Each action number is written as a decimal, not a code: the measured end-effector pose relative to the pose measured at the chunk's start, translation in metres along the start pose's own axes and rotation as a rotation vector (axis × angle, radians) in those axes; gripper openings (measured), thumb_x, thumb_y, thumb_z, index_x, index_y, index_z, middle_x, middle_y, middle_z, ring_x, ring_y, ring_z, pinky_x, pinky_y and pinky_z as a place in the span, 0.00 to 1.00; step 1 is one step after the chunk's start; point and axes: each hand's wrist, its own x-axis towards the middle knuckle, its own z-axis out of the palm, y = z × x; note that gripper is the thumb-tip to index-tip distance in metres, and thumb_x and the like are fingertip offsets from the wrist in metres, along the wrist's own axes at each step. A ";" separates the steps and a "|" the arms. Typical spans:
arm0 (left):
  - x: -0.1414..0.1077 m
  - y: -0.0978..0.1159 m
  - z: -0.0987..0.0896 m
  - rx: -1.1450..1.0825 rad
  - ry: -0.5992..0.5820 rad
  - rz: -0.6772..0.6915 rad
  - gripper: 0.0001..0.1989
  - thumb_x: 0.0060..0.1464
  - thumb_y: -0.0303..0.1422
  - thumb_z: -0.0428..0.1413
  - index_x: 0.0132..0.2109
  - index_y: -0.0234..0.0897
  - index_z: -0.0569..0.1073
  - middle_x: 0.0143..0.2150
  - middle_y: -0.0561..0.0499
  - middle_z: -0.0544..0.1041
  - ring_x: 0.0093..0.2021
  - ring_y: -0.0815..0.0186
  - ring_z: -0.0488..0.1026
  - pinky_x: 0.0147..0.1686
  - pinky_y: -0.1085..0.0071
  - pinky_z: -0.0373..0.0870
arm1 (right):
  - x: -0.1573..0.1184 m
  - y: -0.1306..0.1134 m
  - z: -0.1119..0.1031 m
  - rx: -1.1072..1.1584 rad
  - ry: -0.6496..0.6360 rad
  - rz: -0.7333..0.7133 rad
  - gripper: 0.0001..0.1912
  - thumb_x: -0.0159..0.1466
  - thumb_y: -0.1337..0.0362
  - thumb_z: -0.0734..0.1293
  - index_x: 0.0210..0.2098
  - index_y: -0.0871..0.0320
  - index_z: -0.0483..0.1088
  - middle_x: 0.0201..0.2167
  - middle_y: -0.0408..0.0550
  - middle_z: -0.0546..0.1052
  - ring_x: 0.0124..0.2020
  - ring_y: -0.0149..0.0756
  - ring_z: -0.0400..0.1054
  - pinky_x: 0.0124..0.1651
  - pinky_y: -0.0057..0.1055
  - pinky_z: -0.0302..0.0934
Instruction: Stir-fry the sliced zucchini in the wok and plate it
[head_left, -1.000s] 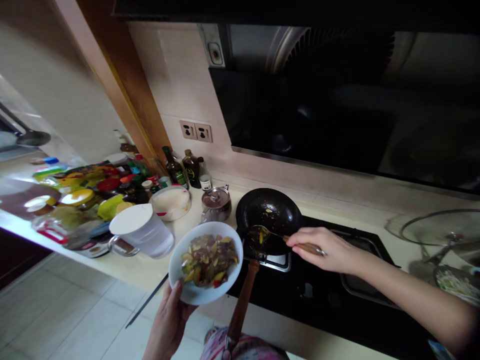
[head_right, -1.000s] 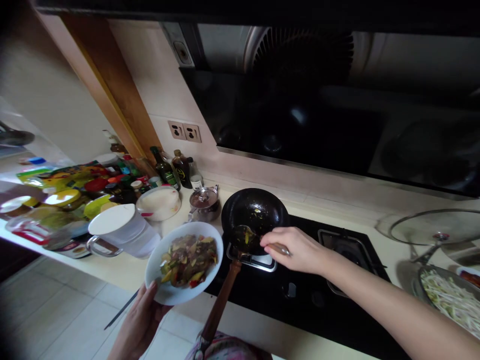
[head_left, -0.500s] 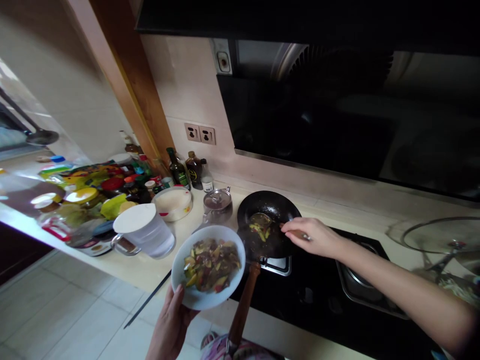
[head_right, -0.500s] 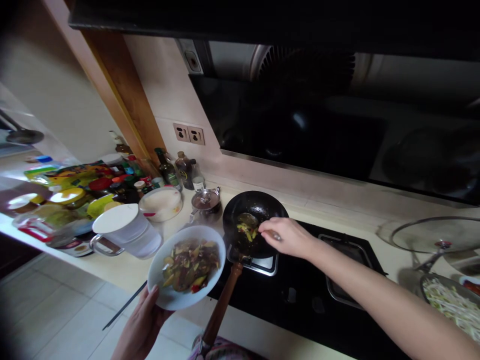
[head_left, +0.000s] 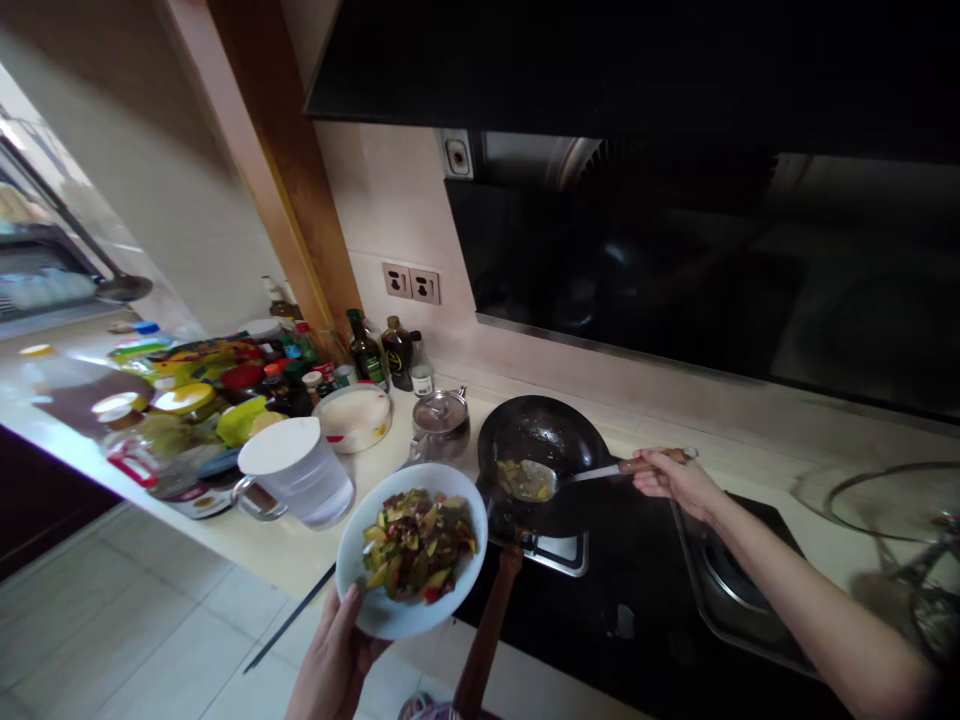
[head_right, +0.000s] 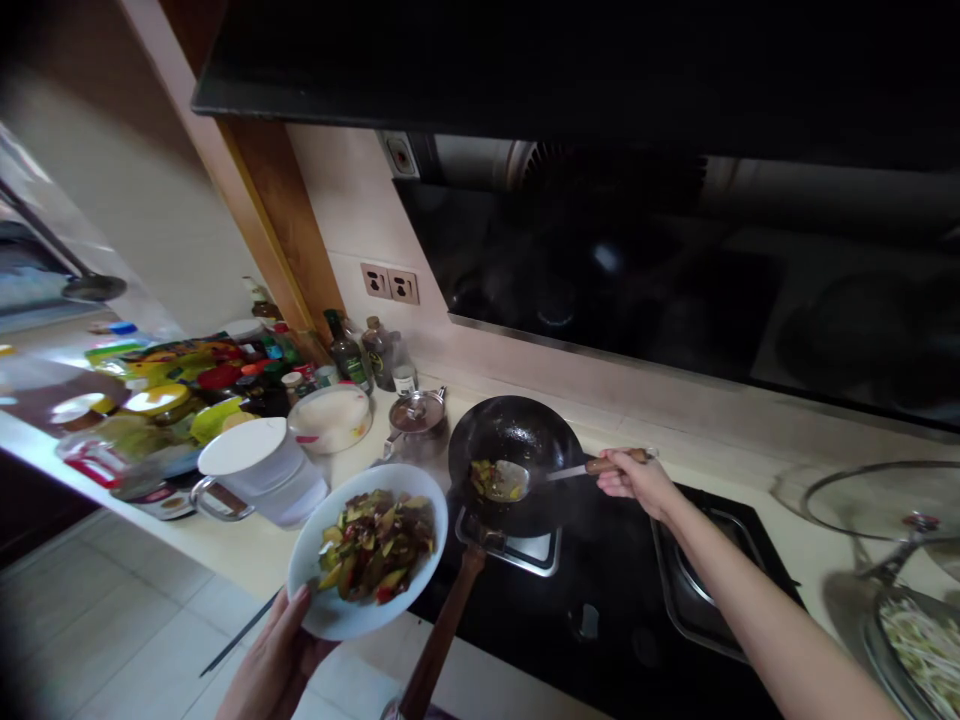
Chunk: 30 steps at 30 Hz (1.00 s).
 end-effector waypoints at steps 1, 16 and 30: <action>-0.001 0.001 0.001 0.002 -0.004 -0.002 0.37 0.39 0.37 0.67 0.58 0.52 0.65 0.47 0.55 0.76 0.33 0.67 0.75 0.31 0.73 0.77 | 0.000 0.010 0.004 0.049 -0.004 0.006 0.11 0.60 0.64 0.66 0.40 0.65 0.70 0.26 0.56 0.80 0.25 0.38 0.76 0.30 0.31 0.72; -0.010 0.009 0.022 0.050 -0.022 0.037 0.36 0.43 0.36 0.65 0.60 0.47 0.62 0.40 0.51 0.80 0.33 0.62 0.78 0.32 0.68 0.77 | -0.009 0.088 0.064 0.712 0.069 0.007 0.11 0.54 0.65 0.72 0.36 0.60 0.72 0.25 0.47 0.80 0.30 0.38 0.77 0.37 0.29 0.74; 0.040 -0.018 0.132 0.024 -0.356 0.064 0.27 0.52 0.38 0.58 0.58 0.43 0.60 0.40 0.47 0.75 0.31 0.63 0.76 0.32 0.63 0.77 | -0.156 0.044 0.031 0.276 0.211 -0.485 0.13 0.58 0.56 0.70 0.40 0.55 0.74 0.30 0.52 0.81 0.28 0.43 0.77 0.33 0.36 0.75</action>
